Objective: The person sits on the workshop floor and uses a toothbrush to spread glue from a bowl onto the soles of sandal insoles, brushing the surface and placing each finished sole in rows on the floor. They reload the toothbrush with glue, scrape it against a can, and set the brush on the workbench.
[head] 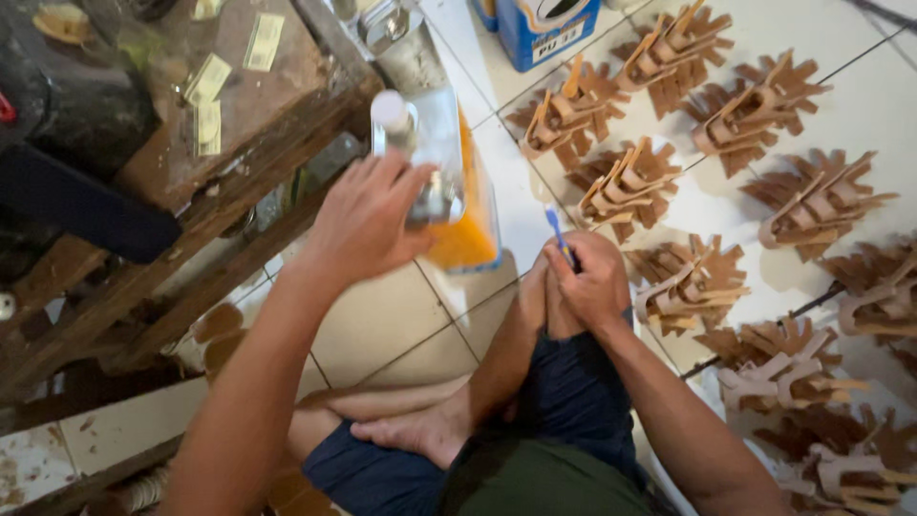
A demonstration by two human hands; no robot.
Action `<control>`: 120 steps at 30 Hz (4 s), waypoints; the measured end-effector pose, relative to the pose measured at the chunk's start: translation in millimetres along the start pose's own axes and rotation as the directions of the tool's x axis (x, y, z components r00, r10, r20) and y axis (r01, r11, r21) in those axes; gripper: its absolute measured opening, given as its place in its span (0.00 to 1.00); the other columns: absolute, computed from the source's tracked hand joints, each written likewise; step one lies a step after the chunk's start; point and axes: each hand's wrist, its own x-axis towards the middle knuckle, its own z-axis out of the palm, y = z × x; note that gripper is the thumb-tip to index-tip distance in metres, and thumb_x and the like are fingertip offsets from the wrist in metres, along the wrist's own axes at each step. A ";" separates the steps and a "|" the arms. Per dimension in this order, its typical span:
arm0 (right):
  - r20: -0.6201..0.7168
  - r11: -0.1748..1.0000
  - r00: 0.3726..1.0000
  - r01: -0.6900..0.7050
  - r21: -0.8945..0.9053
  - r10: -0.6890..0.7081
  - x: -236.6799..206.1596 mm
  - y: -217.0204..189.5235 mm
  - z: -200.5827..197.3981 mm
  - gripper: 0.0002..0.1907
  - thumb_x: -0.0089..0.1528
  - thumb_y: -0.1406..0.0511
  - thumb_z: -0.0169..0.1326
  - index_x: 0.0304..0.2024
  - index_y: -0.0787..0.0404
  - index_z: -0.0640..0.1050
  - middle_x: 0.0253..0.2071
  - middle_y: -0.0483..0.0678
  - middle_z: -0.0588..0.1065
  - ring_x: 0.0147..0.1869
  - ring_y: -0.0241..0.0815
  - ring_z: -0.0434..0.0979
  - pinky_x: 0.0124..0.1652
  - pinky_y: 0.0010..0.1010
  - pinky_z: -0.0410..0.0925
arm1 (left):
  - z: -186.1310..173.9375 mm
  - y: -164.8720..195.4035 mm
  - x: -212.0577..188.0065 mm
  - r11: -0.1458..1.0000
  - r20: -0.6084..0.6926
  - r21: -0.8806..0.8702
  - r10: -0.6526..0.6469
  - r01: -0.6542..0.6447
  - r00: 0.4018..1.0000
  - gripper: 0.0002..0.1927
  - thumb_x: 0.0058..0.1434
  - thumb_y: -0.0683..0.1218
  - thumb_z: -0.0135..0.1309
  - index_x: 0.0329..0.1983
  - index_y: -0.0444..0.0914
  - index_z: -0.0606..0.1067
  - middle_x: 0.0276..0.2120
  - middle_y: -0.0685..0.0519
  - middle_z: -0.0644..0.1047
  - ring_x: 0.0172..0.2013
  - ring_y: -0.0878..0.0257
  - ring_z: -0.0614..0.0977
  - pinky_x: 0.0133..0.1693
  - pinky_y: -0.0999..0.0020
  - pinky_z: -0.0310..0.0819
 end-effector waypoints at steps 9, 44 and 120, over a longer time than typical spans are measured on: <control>-0.057 0.968 0.978 0.190 -0.167 -0.201 -0.6 21.2 5.3 0.07 0.61 0.66 0.62 0.36 0.64 0.79 0.30 0.56 0.75 0.32 0.54 0.75 0.37 0.40 0.68 | 40.1 -61.6 151.7 0.996 -0.180 -0.009 -0.093 0.093 0.979 0.38 0.44 0.49 0.74 0.58 0.36 0.72 0.47 0.42 0.72 0.51 0.43 0.75 0.50 0.52 0.70; -0.052 0.992 0.996 0.065 -0.113 -0.071 -8.0 46.8 16.2 0.06 0.60 0.68 0.63 0.38 0.64 0.80 0.31 0.53 0.78 0.33 0.50 0.80 0.35 0.37 0.72 | 99.3 -118.7 272.6 0.936 -0.250 -0.009 -0.343 0.352 0.906 0.34 0.44 0.47 0.73 0.54 0.40 0.71 0.51 0.46 0.71 0.55 0.44 0.73 0.53 0.38 0.58; 0.823 0.925 0.552 -0.369 0.093 0.138 -79.5 -77.8 123.0 0.20 0.68 0.61 0.49 0.56 0.67 0.78 0.41 0.48 0.82 0.45 0.37 0.79 0.46 0.29 0.72 | 65.6 -41.2 -324.7 0.529 -0.502 -0.807 -0.849 -0.263 -0.167 0.05 0.68 0.45 0.57 0.38 0.40 0.77 0.30 0.58 0.77 0.31 0.68 0.75 0.35 0.71 0.68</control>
